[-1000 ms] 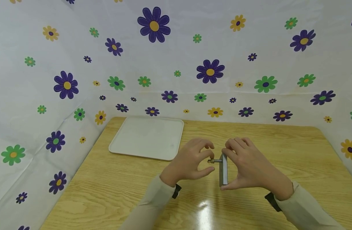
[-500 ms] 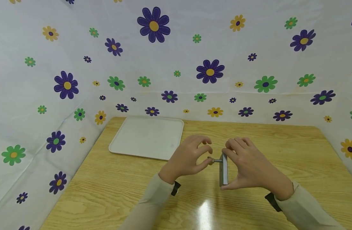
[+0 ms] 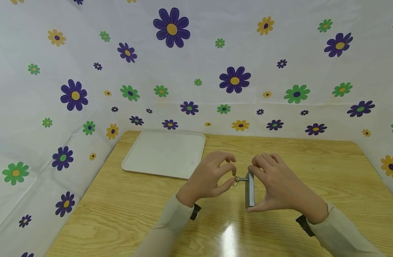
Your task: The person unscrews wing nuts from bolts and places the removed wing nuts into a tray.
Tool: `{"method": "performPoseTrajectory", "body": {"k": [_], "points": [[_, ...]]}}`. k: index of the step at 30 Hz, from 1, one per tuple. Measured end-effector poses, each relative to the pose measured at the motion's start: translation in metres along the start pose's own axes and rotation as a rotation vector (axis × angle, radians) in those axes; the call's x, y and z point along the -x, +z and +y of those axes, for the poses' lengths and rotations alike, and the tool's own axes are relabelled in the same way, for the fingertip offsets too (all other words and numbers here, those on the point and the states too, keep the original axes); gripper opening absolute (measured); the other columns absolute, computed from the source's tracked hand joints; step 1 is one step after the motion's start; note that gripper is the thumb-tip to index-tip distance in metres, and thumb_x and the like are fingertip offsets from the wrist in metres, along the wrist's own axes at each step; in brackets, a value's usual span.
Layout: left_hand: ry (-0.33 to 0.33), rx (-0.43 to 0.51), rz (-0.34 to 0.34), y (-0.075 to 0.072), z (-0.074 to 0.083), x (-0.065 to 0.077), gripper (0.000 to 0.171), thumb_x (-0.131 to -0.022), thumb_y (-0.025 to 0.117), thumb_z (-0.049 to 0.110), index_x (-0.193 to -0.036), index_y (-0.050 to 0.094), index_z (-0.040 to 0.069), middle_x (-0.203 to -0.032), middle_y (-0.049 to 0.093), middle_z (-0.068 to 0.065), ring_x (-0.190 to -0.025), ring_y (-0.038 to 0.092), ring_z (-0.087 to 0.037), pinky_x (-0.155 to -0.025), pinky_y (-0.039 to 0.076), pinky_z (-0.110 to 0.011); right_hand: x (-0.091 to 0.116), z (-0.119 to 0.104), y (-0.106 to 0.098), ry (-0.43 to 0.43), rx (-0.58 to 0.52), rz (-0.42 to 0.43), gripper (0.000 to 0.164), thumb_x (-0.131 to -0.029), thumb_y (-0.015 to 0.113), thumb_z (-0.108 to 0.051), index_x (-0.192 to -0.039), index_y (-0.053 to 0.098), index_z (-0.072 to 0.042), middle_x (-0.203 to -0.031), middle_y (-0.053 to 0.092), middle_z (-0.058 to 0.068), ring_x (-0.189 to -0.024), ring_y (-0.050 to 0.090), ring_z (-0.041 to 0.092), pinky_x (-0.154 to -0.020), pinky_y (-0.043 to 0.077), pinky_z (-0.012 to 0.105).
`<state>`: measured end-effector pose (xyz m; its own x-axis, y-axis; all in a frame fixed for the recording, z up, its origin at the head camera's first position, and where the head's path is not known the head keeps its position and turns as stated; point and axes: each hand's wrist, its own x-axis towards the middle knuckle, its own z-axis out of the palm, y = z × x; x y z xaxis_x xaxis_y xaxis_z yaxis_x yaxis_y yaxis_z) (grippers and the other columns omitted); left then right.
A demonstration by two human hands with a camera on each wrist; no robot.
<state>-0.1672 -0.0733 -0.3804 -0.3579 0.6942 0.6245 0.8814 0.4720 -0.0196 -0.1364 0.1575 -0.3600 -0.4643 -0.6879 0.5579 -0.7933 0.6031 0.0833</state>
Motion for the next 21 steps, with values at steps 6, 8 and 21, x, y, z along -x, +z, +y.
{"method": "performPoseTrajectory", "body": {"k": [6,8,21], "points": [[-0.013,0.035,-0.078,0.0011,0.0031,-0.0006,0.013,-0.08,0.065,0.03,-0.086,0.064,0.019,-0.109,0.058,-0.002,-0.096,0.055,-0.016,-0.092,0.046,-0.033,0.0002,0.0,-0.0004,0.0,-0.002,0.0,0.088,-0.051,0.059,-0.088,-0.09,0.06,-0.008,-0.089,0.046,0.002,-0.082,0.044,0.018,-0.074,0.038,0.039],[-0.025,0.039,-0.096,0.0013,0.0039,-0.0005,0.014,-0.08,0.065,0.03,-0.087,0.064,0.019,-0.109,0.058,-0.002,-0.096,0.055,-0.016,-0.093,0.046,-0.033,0.0,0.0,-0.0006,0.0,-0.001,-0.002,0.088,-0.05,0.06,-0.087,-0.09,0.06,-0.008,-0.089,0.046,0.002,-0.082,0.044,0.018,-0.074,0.038,0.039],[-0.059,-0.023,-0.061,0.0039,-0.0011,-0.0056,0.012,-0.085,0.065,0.026,-0.091,0.065,0.016,-0.108,0.06,-0.002,-0.095,0.057,-0.015,-0.093,0.046,-0.032,0.0013,-0.0011,-0.0009,-0.01,0.006,-0.01,0.087,-0.052,0.059,-0.087,-0.09,0.058,-0.009,-0.09,0.046,0.002,-0.083,0.044,0.019,-0.075,0.038,0.039]]}}
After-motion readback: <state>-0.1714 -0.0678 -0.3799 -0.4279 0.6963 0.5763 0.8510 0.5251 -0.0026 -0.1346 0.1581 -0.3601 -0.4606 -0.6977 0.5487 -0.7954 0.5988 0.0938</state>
